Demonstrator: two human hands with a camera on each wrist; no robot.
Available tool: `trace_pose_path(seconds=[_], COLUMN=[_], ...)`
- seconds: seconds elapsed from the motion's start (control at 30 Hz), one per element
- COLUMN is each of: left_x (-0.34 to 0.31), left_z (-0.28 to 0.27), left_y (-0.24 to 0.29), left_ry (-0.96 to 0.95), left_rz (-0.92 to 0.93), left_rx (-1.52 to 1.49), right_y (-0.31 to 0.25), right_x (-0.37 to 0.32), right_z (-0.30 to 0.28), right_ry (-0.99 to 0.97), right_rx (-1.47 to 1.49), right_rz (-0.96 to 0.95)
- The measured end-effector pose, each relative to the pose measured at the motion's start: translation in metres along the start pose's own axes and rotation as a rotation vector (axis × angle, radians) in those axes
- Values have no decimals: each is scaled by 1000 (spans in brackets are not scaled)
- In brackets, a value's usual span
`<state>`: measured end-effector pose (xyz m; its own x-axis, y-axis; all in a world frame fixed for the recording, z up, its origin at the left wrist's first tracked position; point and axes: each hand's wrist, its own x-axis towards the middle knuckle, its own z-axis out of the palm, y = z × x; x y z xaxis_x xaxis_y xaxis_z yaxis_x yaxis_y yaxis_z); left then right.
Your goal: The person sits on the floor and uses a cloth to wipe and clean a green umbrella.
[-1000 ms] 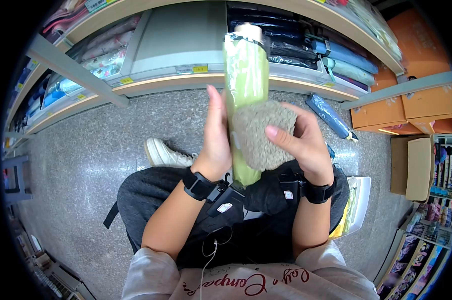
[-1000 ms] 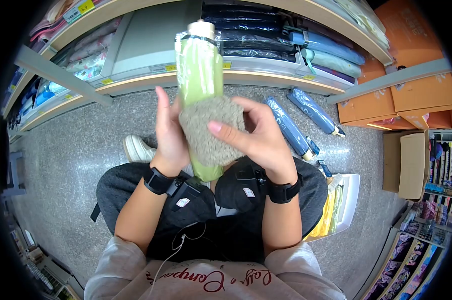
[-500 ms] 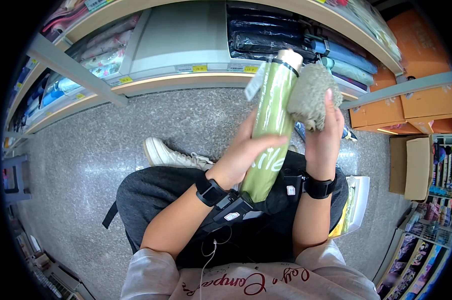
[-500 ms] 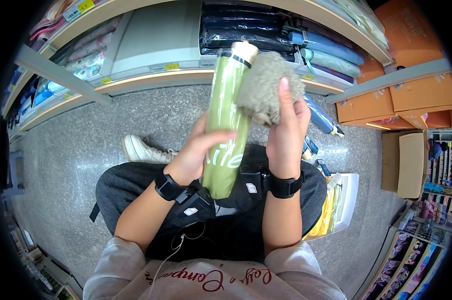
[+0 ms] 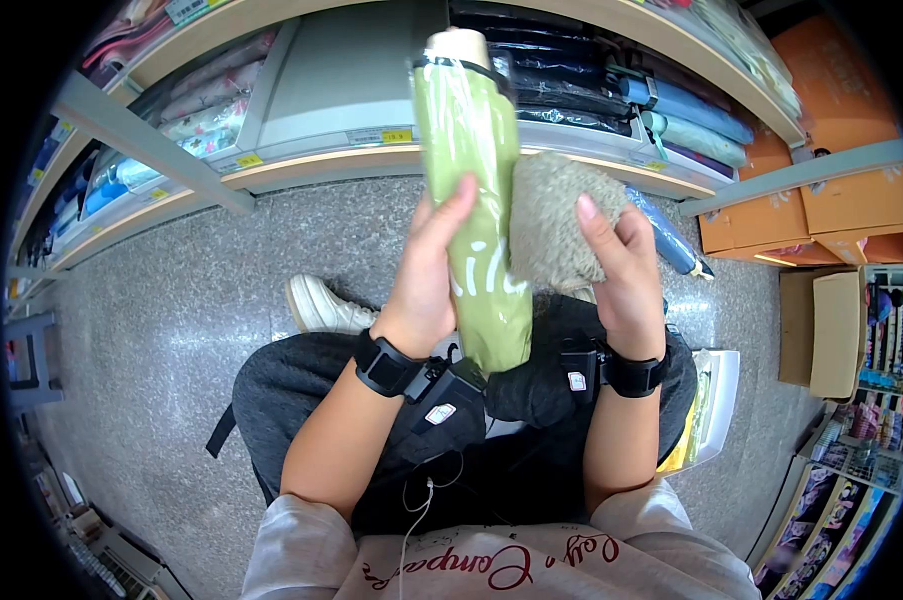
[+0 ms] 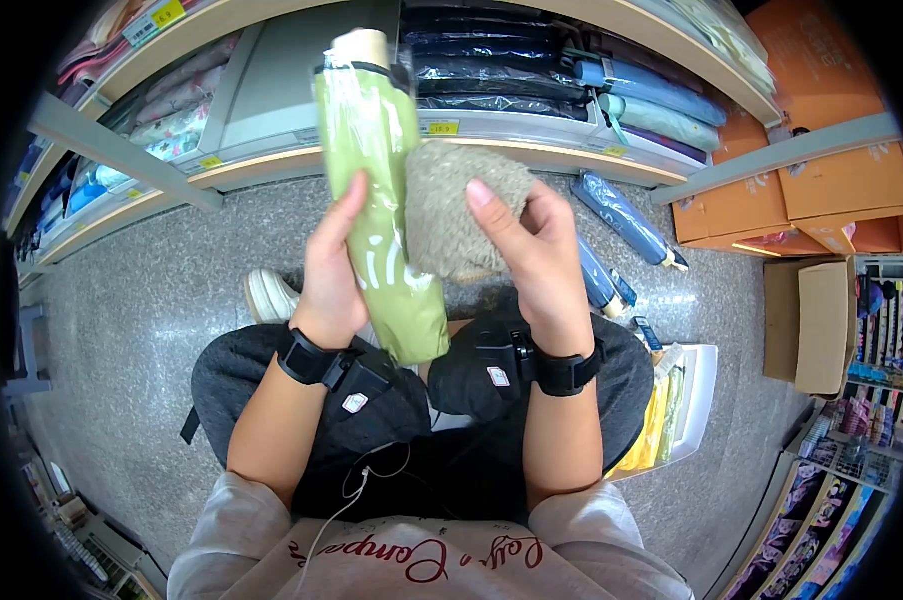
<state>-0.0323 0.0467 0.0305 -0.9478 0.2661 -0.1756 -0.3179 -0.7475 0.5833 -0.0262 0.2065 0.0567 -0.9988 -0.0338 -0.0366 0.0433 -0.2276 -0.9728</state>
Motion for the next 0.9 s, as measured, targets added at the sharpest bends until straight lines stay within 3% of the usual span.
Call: trace_pose_path(seconds=[0.37, 0.47, 0.57, 0.9], left_x=[8, 6, 7, 9], left_z=[-13, -13, -14, -18], left_y=[22, 26, 24, 17], left_ry=[156, 192, 206, 185], left_rz=[175, 193, 196, 238], left_rx=[-97, -82, -84, 73], right_y=[-13, -11, -14, 0], right_x=[-7, -9, -9, -8], right_z=[5, 7, 7, 11], right_ry=[-348, -370, -347, -515], right_rx=[-69, -164, -180, -242], right_rz=[199, 112, 193, -8])
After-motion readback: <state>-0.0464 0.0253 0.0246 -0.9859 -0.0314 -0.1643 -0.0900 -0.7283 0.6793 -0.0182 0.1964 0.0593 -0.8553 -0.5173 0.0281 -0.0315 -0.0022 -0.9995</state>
